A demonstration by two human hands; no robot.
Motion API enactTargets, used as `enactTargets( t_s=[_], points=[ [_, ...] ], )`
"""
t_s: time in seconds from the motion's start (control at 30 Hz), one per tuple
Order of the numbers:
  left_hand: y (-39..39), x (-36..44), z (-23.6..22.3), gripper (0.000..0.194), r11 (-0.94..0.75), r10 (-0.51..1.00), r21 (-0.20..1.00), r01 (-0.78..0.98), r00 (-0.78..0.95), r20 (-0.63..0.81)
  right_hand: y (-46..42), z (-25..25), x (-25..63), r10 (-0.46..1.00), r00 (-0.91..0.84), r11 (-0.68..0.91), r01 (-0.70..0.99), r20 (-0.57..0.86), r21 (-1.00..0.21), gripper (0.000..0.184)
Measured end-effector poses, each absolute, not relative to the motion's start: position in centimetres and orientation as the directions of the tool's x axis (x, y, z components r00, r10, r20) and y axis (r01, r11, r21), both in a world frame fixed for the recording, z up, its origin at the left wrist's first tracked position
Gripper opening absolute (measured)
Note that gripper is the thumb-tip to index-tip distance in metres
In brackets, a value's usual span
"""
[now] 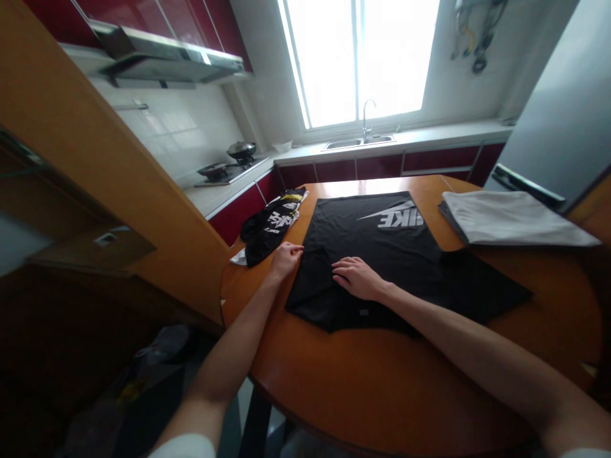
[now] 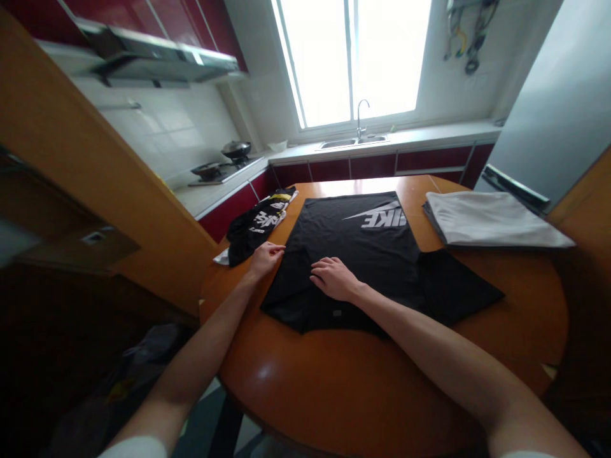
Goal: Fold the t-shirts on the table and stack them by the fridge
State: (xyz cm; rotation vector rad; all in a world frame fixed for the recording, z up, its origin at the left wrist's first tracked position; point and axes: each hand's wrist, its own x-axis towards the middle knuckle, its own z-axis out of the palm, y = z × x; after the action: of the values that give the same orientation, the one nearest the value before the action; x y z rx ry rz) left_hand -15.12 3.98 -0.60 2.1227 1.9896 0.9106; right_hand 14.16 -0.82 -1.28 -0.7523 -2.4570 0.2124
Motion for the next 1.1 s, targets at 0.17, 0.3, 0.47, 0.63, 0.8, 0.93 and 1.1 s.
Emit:
enactTargets(
  t_s=[0.17, 0.3, 0.47, 0.63, 0.8, 0.93, 1.1],
  points=[
    [3.7, -14.4, -0.7, 0.018, -0.109, 0.953, 0.424, 0.899, -0.026, 0.3, -0.8, -1.2, 14.2, 0.561, -0.689, 0.828, 0.471, 0.46, -0.303, 0.027],
    [3.5, -14.3, -0.5, 0.022, -0.132, 0.942, 0.43, 0.893, -0.022, 0.335, -0.8, -1.2, 14.2, 0.56, -0.689, 0.828, 0.471, 0.46, -0.304, 0.027],
    [2.9, -12.9, 0.5, 0.028, -0.343, 0.886, 0.494, 0.799, 0.101, 0.452, -0.9, -1.1, 14.3, 0.555, -0.677, 0.831, 0.465, 0.483, -0.304, 0.026],
    [2.1, -10.9, 0.1, 0.042, -0.495, 0.867, 0.466, 0.733, 0.38, 0.323, -0.9, -1.1, 14.2, 0.558, -0.662, 0.829, 0.467, 0.5, -0.307, 0.025],
    [2.0, -10.2, -1.5, 0.057, -0.518, 0.854, 0.312, 0.796, 0.504, 0.132, -0.8, -1.1, 14.2, 0.559, -0.664, 0.829, 0.474, 0.497, -0.298, 0.025],
    [1.9, -10.3, -1.4, 0.056, -0.537, 0.843, 0.282, 0.795, 0.516, 0.152, -0.9, -1.1, 14.2, 0.559, -0.663, 0.828, 0.476, 0.498, -0.296, 0.025],
    [1.6, -10.1, -1.2, 0.053, -0.513, 0.859, 0.287, 0.809, 0.484, 0.171, -0.9, -1.2, 14.1, 0.557, -0.674, 0.83, 0.472, 0.485, -0.297, 0.025]
  ],
)
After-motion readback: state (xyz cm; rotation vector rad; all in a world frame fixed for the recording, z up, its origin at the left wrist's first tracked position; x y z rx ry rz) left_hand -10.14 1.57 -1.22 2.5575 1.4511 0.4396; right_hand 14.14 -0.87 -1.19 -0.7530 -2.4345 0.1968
